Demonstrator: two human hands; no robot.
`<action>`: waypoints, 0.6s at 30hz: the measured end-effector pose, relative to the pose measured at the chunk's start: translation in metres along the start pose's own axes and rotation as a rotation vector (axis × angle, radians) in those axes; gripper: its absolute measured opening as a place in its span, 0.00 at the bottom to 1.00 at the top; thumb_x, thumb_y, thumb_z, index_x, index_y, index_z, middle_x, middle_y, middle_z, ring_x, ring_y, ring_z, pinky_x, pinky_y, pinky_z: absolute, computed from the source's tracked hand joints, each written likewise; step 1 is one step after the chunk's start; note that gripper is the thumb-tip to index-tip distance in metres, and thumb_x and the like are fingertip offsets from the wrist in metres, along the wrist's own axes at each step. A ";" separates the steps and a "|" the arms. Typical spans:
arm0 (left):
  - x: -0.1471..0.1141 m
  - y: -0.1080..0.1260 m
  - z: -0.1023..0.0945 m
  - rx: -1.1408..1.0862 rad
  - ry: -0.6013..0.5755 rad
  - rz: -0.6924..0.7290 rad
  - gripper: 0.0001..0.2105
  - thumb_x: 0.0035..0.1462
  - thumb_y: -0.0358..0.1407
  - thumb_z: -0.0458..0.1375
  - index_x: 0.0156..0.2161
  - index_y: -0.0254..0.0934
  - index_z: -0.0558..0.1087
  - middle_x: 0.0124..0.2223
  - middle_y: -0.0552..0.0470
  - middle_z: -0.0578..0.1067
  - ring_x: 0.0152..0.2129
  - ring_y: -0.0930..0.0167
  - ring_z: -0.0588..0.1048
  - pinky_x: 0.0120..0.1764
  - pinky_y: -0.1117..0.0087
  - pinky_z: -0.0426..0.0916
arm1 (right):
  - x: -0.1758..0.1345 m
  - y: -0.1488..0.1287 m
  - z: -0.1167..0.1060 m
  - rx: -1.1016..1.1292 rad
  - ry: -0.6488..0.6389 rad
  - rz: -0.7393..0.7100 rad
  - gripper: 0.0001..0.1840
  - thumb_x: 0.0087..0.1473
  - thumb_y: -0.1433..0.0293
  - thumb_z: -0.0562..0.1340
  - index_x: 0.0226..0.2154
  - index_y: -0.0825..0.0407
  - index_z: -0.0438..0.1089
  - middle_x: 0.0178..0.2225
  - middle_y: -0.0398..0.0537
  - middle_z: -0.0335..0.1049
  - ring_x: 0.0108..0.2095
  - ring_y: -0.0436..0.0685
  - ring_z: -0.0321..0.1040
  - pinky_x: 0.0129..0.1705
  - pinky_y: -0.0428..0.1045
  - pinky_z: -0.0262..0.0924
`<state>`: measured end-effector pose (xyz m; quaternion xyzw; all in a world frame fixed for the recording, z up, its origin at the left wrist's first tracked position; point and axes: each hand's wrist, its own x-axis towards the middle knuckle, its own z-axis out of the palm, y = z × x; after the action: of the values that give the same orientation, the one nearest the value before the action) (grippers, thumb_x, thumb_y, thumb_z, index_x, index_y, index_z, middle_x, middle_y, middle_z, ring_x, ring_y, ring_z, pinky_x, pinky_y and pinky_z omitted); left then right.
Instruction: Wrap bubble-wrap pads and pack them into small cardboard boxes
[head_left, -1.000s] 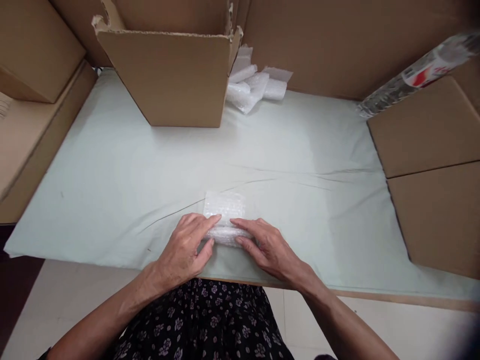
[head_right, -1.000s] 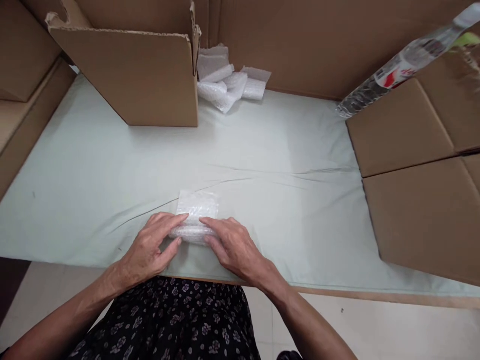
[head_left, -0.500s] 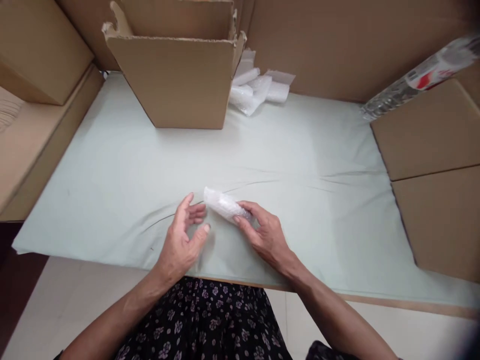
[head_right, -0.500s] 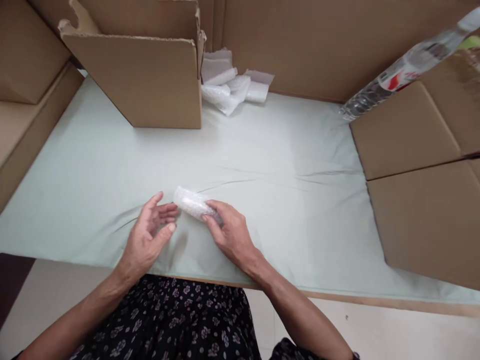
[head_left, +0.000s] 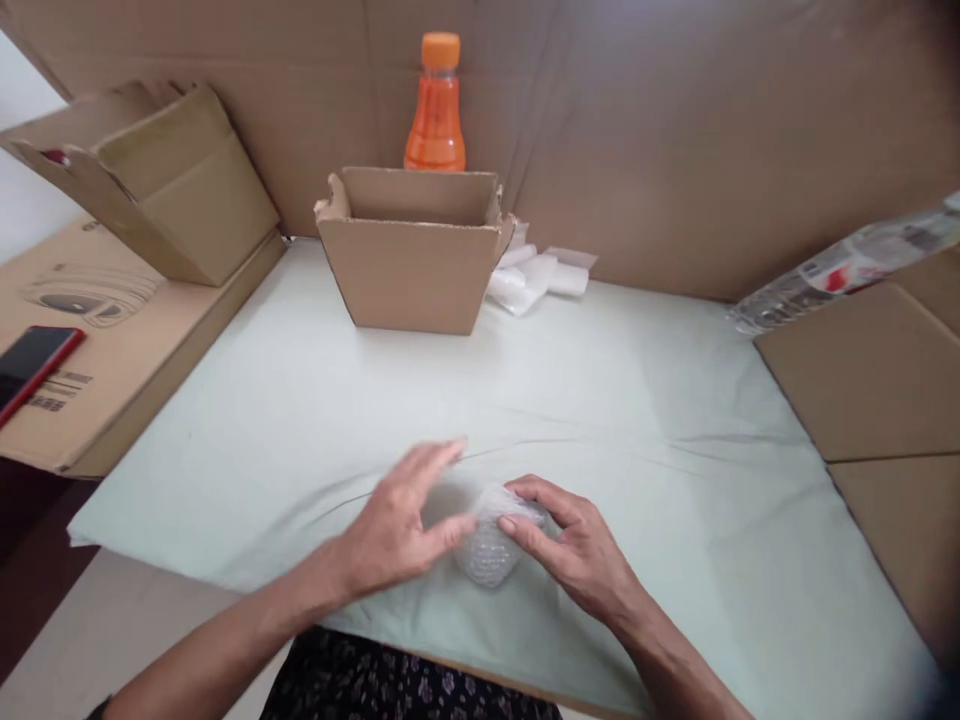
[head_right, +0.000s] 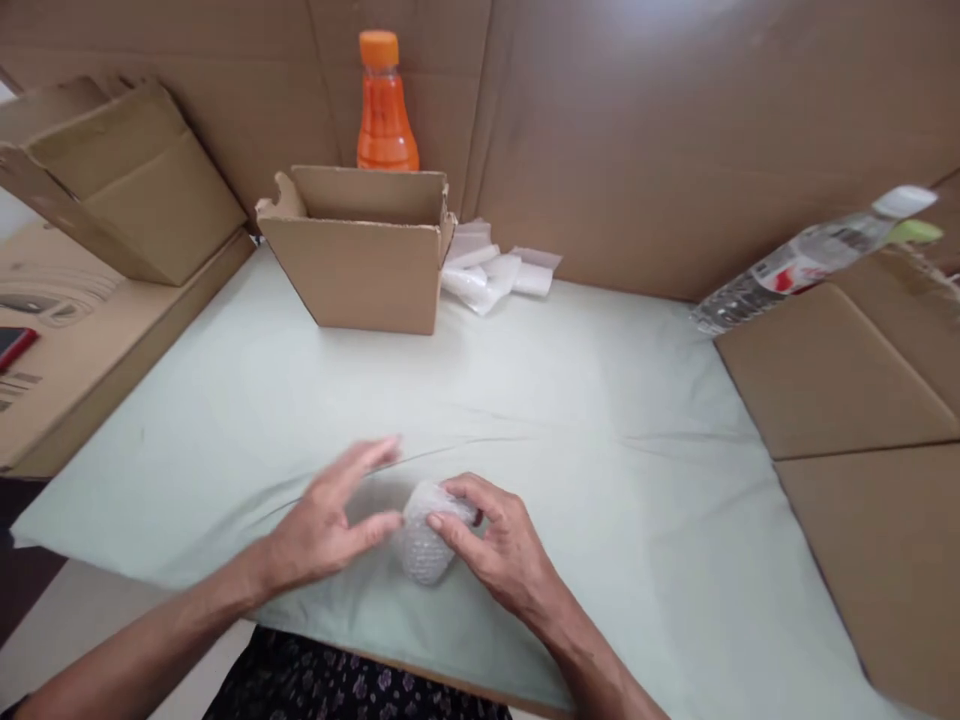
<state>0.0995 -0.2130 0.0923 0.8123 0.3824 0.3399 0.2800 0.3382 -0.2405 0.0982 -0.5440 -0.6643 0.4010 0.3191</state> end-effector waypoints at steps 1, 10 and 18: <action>0.017 -0.005 -0.016 0.109 0.084 0.060 0.26 0.62 0.34 0.61 0.65 0.41 0.64 0.56 0.41 0.75 0.53 0.62 0.75 0.55 0.57 0.73 | 0.001 0.001 -0.003 -0.013 0.054 0.020 0.12 0.59 0.59 0.65 0.36 0.50 0.77 0.33 0.45 0.78 0.30 0.54 0.73 0.33 0.47 0.67; 0.218 -0.078 -0.111 0.602 0.286 0.095 0.15 0.56 0.26 0.55 0.49 0.33 0.74 0.49 0.45 0.75 0.56 0.54 0.71 0.63 0.43 0.57 | -0.015 0.016 -0.024 -0.024 0.283 0.164 0.16 0.55 0.54 0.67 0.35 0.49 0.79 0.33 0.47 0.79 0.27 0.56 0.73 0.28 0.48 0.69; 0.156 -0.049 -0.108 0.594 0.224 0.273 0.08 0.59 0.29 0.53 0.35 0.38 0.74 0.34 0.52 0.77 0.34 0.65 0.74 0.52 0.53 0.68 | -0.018 0.005 -0.067 -0.077 0.541 0.151 0.20 0.47 0.52 0.72 0.37 0.48 0.79 0.32 0.49 0.79 0.25 0.57 0.73 0.26 0.50 0.71</action>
<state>0.0697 -0.0382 0.1763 0.8597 0.3805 0.3353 -0.0603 0.4014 -0.2452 0.1259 -0.6908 -0.5274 0.2386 0.4332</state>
